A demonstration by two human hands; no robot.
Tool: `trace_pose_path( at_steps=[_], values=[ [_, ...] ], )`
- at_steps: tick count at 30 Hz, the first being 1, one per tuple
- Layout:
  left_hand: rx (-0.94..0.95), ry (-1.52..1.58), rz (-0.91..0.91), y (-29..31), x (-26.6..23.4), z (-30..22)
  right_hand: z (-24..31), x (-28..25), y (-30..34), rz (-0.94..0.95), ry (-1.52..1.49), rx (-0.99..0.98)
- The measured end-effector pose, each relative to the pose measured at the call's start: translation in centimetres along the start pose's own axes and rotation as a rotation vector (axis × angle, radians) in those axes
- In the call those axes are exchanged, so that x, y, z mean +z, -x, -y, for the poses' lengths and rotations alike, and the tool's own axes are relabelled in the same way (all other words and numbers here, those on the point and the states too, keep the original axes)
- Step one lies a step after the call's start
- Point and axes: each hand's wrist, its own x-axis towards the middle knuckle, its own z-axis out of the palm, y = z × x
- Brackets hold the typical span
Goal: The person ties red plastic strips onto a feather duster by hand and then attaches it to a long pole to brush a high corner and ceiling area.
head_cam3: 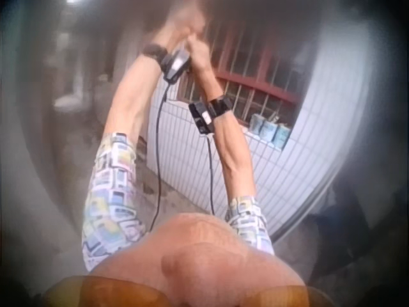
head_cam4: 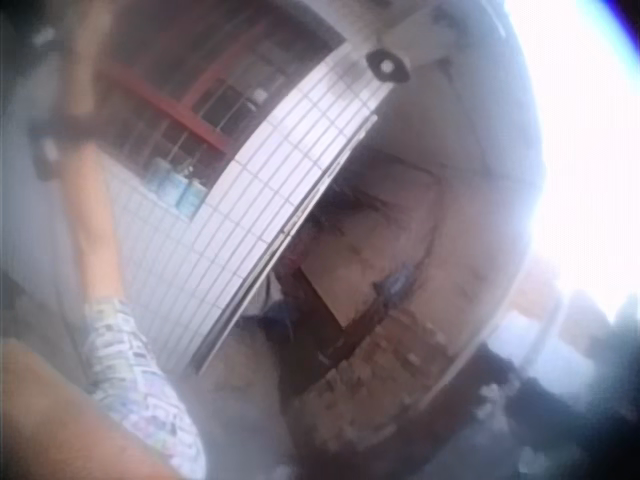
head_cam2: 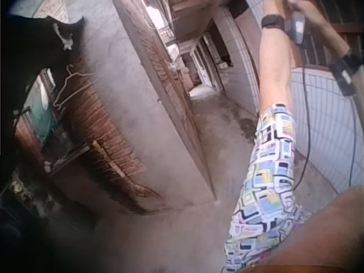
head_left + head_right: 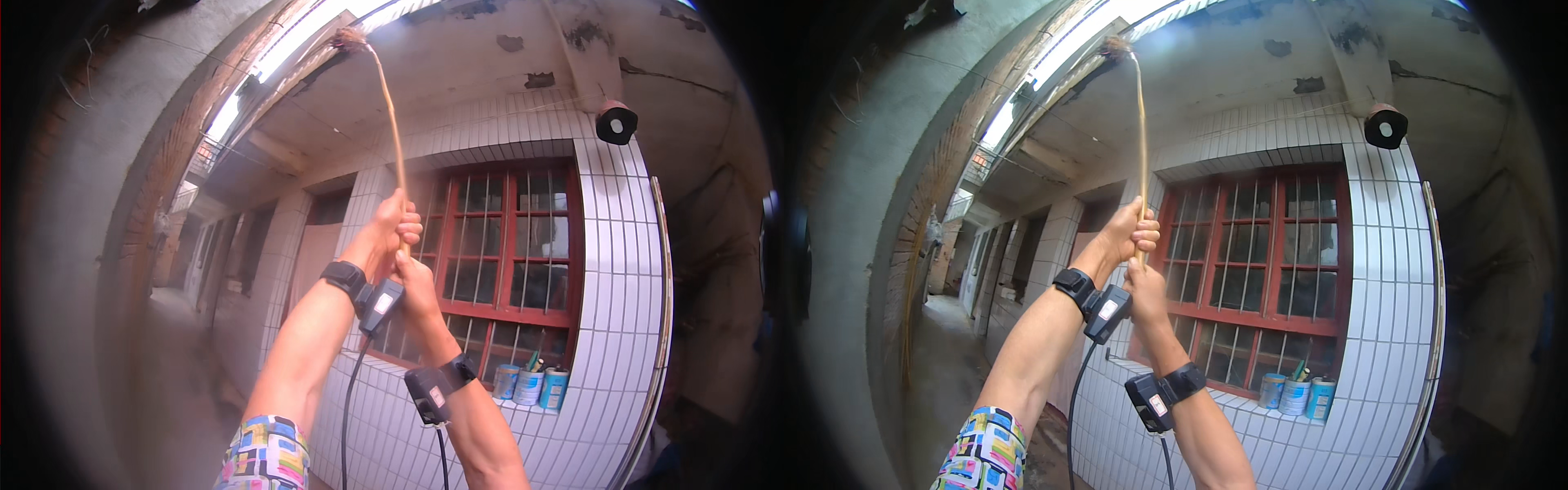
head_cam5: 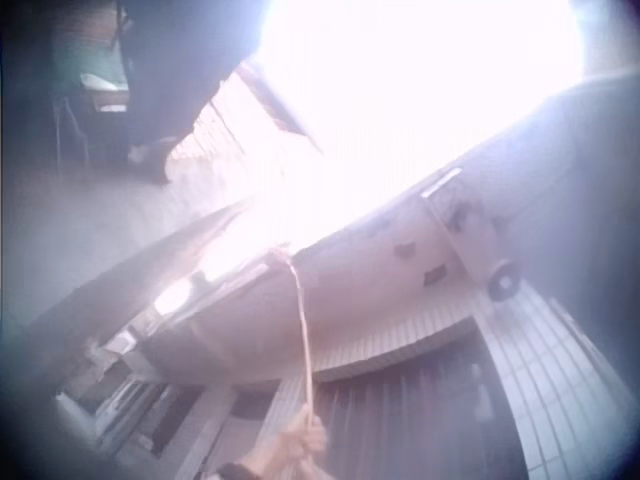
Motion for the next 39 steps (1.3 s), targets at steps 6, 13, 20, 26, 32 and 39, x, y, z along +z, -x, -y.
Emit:
trace_pose_path(
  at_steps=[6, 13, 20, 26, 32, 39],
  values=[
    [-0.007, -0.015, 0.117, -1.6, -4.5, 0.1, -5.2, 0.5, -2.6, -0.139, 0.192, -0.184],
    [-0.038, -0.155, 0.136, -1.1, -6.7, 2.1, -10.2, 1.8, 0.2, -0.318, 0.167, -0.147],
    [-0.014, -0.137, 0.029, -3.3, -6.2, 6.8, -15.7, -0.9, 9.0, -0.393, 0.023, 0.165],
    [0.042, -0.058, 0.007, -3.2, -2.7, 12.4, -18.7, -8.8, 17.5, -0.363, 0.673, 0.035],
    [0.028, 0.03, -0.043, -2.8, -2.7, 16.1, -15.3, -10.2, 23.6, -0.569, 0.887, 0.262],
    [0.034, 0.181, -0.099, -4.0, -3.8, 14.0, -11.9, -11.6, 22.8, -0.517, 0.814, 0.146]
  ],
)
